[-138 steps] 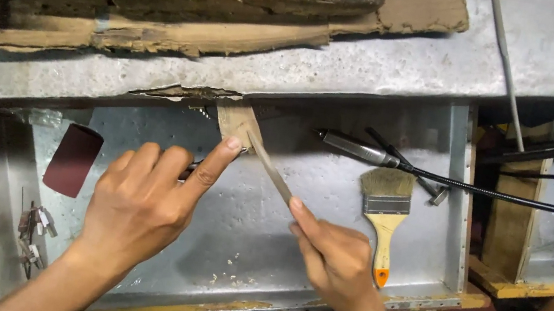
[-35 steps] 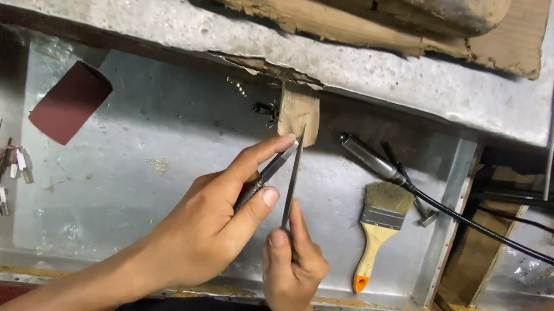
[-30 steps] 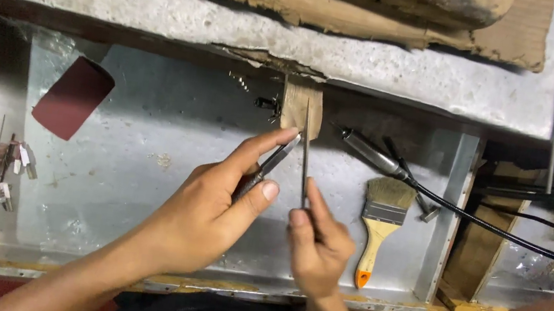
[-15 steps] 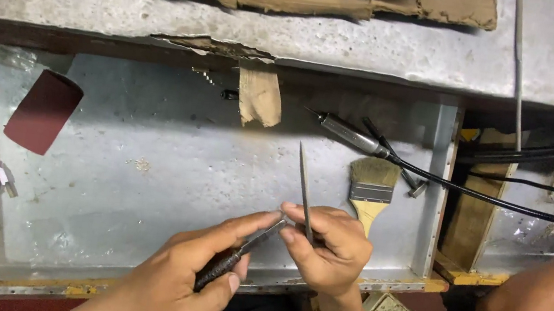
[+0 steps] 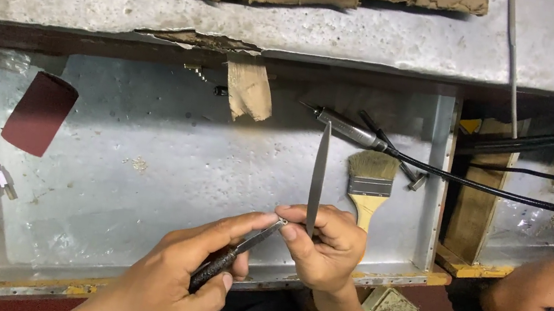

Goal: Using a rotary tool, pliers, and a file to shape and refine a small metal jewelry component at a workshop bench.

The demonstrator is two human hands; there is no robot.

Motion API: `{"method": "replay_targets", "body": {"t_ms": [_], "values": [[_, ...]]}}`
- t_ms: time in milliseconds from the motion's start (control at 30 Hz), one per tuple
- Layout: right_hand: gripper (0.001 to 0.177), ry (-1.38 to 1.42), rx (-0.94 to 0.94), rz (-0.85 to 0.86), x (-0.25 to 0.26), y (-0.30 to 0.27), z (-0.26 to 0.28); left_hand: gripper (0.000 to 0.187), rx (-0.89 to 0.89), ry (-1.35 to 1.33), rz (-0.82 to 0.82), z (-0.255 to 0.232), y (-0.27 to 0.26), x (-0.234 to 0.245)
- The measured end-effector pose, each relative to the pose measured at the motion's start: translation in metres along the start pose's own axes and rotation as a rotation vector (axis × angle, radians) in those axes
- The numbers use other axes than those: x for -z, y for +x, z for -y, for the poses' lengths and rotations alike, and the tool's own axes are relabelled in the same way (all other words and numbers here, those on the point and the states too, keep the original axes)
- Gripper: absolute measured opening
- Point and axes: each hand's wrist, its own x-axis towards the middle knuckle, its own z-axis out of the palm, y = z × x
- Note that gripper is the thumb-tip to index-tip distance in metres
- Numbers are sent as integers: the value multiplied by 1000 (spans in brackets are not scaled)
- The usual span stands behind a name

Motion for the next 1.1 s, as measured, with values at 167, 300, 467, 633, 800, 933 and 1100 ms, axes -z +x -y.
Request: {"method": "replay_targets", "body": {"t_ms": [167, 300, 467, 633, 800, 933, 1100], "values": [[19, -12, 35, 0, -1, 0, -3, 74, -30, 3, -19, 5, 2, -1], [27, -32, 4, -15, -3, -3, -5, 78, -46, 24, -38, 4, 2, -1], [23, 22, -47, -5, 2, -6, -8, 78, 79, 39, 14, -3, 1, 2], [22, 11, -76, 55, 8, -3, -7, 76, 53, 65, 27, -2, 2, 1], [22, 75, -89, 47, 8, -4, -8, 82, 164, 28, 53, -9, 3, 2], [23, 107, -127, 70, -3, 3, -1, 80, 68, 69, 3, -5, 9, 1], [45, 3, -159, -35, -22, 2, -6, 61, -79, 92, -248, -9, 35, 10]]}}
